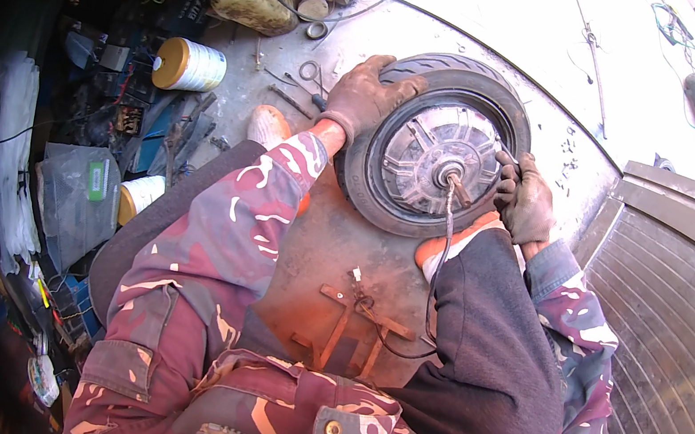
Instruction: The person sits on the floor and uses a screwdriver to adjust components on a motorcycle wheel hub. They repeatedly insert and turn the screwdriver in the hub while holding the wheel steady with the other hand.
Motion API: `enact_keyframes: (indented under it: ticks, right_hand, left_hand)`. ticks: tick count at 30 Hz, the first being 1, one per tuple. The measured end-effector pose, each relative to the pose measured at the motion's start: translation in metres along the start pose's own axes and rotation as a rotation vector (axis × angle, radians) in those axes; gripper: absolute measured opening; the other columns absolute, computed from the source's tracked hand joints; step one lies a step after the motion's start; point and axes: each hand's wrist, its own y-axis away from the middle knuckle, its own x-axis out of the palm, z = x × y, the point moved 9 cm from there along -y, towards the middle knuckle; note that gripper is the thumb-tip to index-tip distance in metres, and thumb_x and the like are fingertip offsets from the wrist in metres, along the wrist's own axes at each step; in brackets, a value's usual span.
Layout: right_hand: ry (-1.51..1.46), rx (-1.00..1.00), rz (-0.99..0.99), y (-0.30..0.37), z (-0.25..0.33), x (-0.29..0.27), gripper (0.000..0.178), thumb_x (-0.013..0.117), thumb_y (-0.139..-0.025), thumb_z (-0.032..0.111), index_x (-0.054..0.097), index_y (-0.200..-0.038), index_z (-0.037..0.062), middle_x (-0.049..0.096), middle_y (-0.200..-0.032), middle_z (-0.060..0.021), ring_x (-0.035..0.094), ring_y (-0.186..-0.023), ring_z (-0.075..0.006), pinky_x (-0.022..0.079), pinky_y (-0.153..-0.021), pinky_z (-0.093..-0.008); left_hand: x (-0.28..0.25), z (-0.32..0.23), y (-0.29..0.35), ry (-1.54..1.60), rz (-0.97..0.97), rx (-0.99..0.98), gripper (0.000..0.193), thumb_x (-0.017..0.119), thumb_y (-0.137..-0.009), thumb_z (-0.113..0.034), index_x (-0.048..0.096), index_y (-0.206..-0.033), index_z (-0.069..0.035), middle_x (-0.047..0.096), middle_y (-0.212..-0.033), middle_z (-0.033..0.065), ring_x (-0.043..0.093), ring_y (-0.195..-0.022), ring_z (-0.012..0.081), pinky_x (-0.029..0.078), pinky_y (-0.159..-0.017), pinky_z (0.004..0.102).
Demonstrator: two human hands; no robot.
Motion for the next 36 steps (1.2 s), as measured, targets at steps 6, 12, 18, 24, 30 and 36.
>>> enact_keyframes:
  ticks: [6, 12, 18, 24, 30, 36]
  right_hand:
    - [1.205, -0.455, -0.184, 0.028, 0.053, 0.001, 0.053, 0.055, -0.113, 0.051, 0.075, -0.120, 0.0018, 0.076, -0.089, -0.0111, 0.071, -0.076, -0.0224, 0.055, -0.066, -0.0370]
    - [2.039, -1.008, -0.170, 0.058, 0.077, 0.051, 0.044, 0.065, -0.105, 0.049, 0.072, -0.088, 0.0083, 0.076, -0.095, -0.0138, 0.075, -0.088, -0.0349, 0.058, -0.079, -0.0476]
    - [1.492, -0.447, -0.030, 0.024, 0.050, 0.027, 0.046, 0.057, -0.113, 0.043, 0.076, -0.097, 0.0039, 0.072, -0.080, -0.0095, 0.074, -0.071, -0.0238, 0.058, -0.068, -0.0378]
    - [0.572, -0.093, 0.117, 0.015, 0.009, 0.015, 0.048, 0.054, -0.116, 0.040, 0.076, -0.109, -0.0013, 0.067, -0.075, -0.0018, 0.057, -0.054, -0.0100, 0.049, -0.054, -0.0261]
    - [0.923, -0.164, -0.052, 0.019, 0.027, 0.014, 0.051, 0.060, -0.111, 0.048, 0.075, -0.116, -0.0007, 0.073, -0.079, -0.0063, 0.074, -0.070, -0.0204, 0.057, -0.066, -0.0319]
    - [1.986, -0.879, -0.137, 0.064, 0.065, 0.064, 0.043, 0.069, -0.101, 0.050, 0.076, -0.109, 0.0083, 0.076, -0.099, -0.0145, 0.076, -0.099, -0.0326, 0.058, -0.088, -0.0461]
  left_hand:
    - [0.007, 0.014, -0.006, 0.039, -0.013, 0.018, 0.102, 0.071, -0.087, -0.075, 0.059, -0.150, 0.004, 0.066, -0.145, 0.0276, 0.064, -0.136, 0.0386, 0.049, -0.118, 0.0417]
    - [0.008, 0.012, -0.005, 0.001, -0.013, 0.039, 0.090, 0.069, -0.094, -0.072, 0.063, -0.147, 0.000, 0.066, -0.145, 0.0256, 0.066, -0.134, 0.0361, 0.050, -0.115, 0.0399]
    - [0.003, 0.008, 0.000, 0.063, -0.001, -0.030, 0.099, 0.072, -0.089, -0.075, 0.059, -0.150, 0.003, 0.065, -0.146, 0.0263, 0.064, -0.137, 0.0363, 0.049, -0.117, 0.0410]
    - [0.000, 0.005, 0.002, 0.047, -0.016, -0.042, 0.097, 0.073, -0.091, -0.073, 0.059, -0.150, 0.003, 0.070, -0.138, 0.0286, 0.068, -0.131, 0.0347, 0.053, -0.112, 0.0396]
    - [0.003, 0.010, 0.000, 0.081, 0.012, -0.065, 0.101, 0.073, -0.088, -0.074, 0.058, -0.151, 0.003, 0.067, -0.143, 0.0278, 0.064, -0.136, 0.0367, 0.049, -0.116, 0.0407]
    - [0.006, 0.010, -0.003, 0.067, 0.000, 0.001, 0.102, 0.072, -0.086, -0.075, 0.058, -0.151, 0.003, 0.065, -0.145, 0.0282, 0.062, -0.138, 0.0384, 0.048, -0.118, 0.0420]
